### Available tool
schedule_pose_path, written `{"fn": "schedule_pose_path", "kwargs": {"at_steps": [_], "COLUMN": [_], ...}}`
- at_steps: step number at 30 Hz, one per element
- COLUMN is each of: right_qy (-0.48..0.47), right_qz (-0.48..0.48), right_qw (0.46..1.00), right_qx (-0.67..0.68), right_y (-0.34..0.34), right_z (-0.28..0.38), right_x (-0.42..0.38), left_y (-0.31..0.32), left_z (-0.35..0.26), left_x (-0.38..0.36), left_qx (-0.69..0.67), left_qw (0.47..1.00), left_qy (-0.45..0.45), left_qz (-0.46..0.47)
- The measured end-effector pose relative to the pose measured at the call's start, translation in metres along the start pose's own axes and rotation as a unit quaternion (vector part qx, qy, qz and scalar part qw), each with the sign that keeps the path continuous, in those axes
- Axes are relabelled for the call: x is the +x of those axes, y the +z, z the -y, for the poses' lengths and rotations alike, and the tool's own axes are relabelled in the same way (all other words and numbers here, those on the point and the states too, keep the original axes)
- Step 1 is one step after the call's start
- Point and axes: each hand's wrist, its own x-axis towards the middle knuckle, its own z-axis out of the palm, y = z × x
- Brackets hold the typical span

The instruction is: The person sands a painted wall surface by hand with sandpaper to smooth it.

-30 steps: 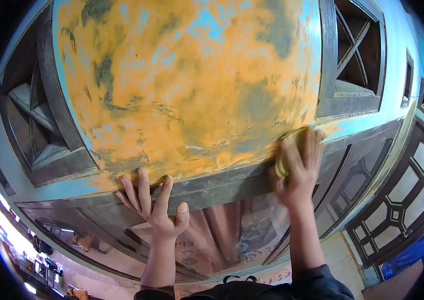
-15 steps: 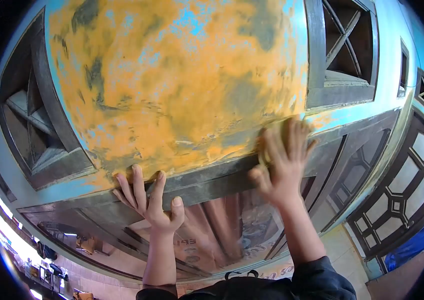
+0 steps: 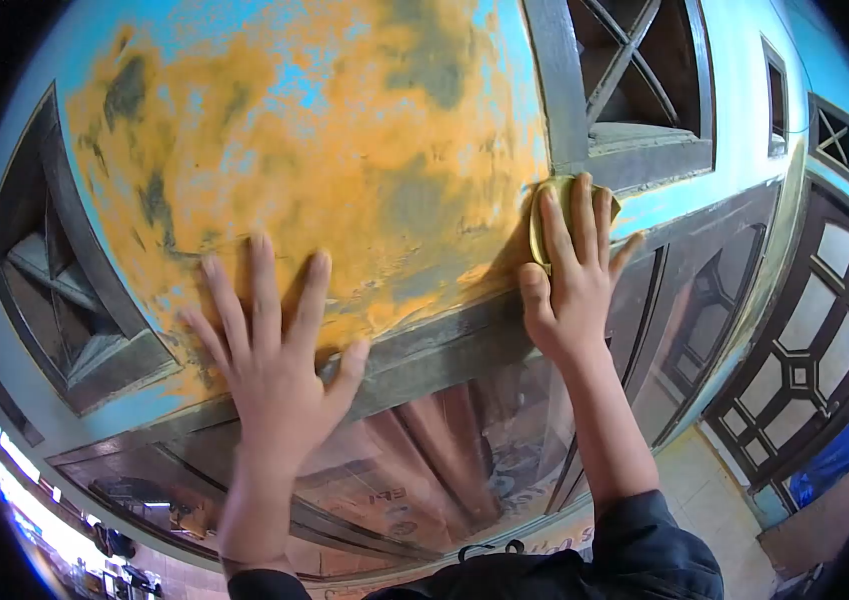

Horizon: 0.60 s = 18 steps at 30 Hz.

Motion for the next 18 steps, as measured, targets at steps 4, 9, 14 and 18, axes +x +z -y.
{"fn": "schedule_pose_path", "kwargs": {"at_steps": [4, 9, 14, 18], "right_qy": [-0.116, -0.035, -0.214, -0.105], "right_qz": [0.062, -0.001, 0.072, 0.029], "right_qw": [0.991, 0.999, 0.973, 0.993], "right_qx": [-0.011, -0.017, -0.042, -0.052], "right_y": [0.002, 0.000, 0.009, -0.007], "right_z": [0.022, 0.005, 0.018, 0.009], "right_x": [-0.015, 0.012, -0.023, 0.021], "left_y": [-0.004, -0.010, -0.013, -0.005], "left_z": [0.007, 0.003, -0.002, -0.006], "left_x": [0.044, 0.077, 0.088, 0.084], "left_qx": [0.060, 0.082, 0.092, 0.093], "left_qw": [0.995, 0.988, 0.985, 0.985], "left_qy": [0.054, 0.104, 0.119, 0.114], "left_qz": [-0.054, -0.078, -0.085, -0.095]}}
